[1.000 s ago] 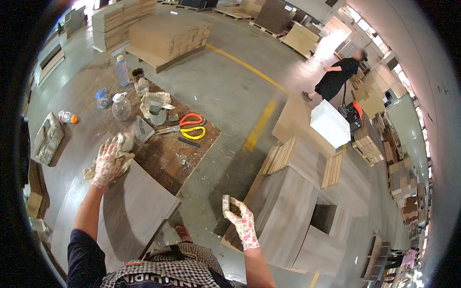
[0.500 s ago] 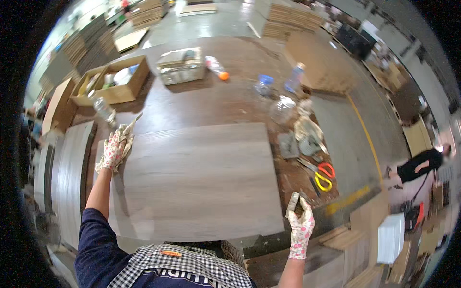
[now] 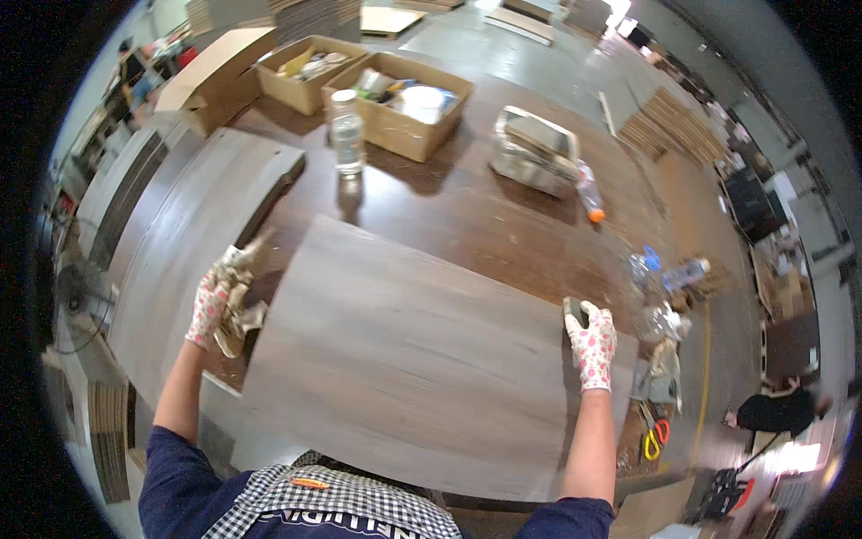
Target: The person places wooden panels onto a workbench, sands them using a sanding block, and wipes their surfaces with a cloth.
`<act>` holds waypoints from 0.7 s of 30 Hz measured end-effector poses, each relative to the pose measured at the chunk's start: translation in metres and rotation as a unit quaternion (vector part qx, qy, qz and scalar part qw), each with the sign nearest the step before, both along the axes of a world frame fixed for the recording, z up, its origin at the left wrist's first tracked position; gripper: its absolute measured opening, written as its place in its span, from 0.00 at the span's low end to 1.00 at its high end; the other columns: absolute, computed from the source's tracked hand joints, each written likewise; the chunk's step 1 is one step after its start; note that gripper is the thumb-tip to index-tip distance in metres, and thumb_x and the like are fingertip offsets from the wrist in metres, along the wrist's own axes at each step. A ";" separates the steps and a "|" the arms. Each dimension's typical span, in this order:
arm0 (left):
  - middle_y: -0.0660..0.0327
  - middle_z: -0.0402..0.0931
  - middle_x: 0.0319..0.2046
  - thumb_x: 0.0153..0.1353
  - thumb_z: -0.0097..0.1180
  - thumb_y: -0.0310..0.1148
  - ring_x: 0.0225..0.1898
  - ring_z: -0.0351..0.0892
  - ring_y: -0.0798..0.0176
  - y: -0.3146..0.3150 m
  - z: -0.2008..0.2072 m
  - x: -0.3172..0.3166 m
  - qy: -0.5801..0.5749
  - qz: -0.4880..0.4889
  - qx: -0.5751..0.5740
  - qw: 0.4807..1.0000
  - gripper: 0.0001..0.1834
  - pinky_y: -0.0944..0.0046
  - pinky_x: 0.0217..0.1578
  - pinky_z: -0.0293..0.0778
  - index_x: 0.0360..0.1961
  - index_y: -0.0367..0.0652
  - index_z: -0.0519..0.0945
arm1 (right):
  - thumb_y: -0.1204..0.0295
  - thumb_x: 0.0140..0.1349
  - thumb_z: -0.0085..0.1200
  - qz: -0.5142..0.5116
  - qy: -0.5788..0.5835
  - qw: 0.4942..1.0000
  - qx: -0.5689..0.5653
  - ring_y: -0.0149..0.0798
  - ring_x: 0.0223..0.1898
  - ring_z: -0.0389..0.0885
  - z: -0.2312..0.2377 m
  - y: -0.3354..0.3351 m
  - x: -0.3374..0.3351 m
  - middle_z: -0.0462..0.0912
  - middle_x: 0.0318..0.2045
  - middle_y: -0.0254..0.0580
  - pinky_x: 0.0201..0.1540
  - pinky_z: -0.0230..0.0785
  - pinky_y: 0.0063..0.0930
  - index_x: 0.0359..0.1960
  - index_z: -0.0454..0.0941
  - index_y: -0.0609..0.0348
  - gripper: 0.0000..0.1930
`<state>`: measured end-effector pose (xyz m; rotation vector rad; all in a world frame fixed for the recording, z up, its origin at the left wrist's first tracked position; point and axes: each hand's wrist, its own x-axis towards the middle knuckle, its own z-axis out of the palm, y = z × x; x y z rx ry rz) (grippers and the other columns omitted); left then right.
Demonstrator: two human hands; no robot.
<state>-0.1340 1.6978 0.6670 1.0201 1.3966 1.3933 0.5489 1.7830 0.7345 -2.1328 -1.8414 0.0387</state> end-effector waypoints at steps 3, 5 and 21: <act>0.61 0.84 0.46 0.73 0.51 0.30 0.46 0.82 0.69 -0.055 0.005 0.007 -0.094 0.006 -0.076 0.993 0.19 0.67 0.49 0.80 0.62 0.36 0.76 | 0.58 0.57 0.66 0.010 -0.008 1.000 -0.003 0.52 0.50 0.82 -0.007 0.012 -0.069 0.81 0.46 0.50 0.54 0.74 0.44 0.52 0.83 0.56 0.23; 0.62 0.84 0.46 0.71 0.50 0.26 0.47 0.82 0.70 -0.080 -0.001 0.008 -0.026 0.024 -0.113 0.993 0.18 0.66 0.50 0.80 0.60 0.35 0.78 | 0.56 0.57 0.66 0.036 -0.037 0.999 0.004 0.52 0.49 0.82 -0.005 0.024 -0.129 0.81 0.46 0.51 0.53 0.75 0.44 0.51 0.82 0.55 0.23; 0.62 0.85 0.47 0.67 0.53 0.28 0.49 0.80 0.70 -0.183 -0.040 0.007 -0.041 0.068 -0.167 0.983 0.21 0.65 0.54 0.76 0.60 0.34 0.78 | 0.63 0.55 0.66 0.435 -0.006 0.897 0.078 0.52 0.42 0.80 0.016 0.044 -0.446 0.81 0.41 0.48 0.44 0.76 0.45 0.45 0.84 0.55 0.17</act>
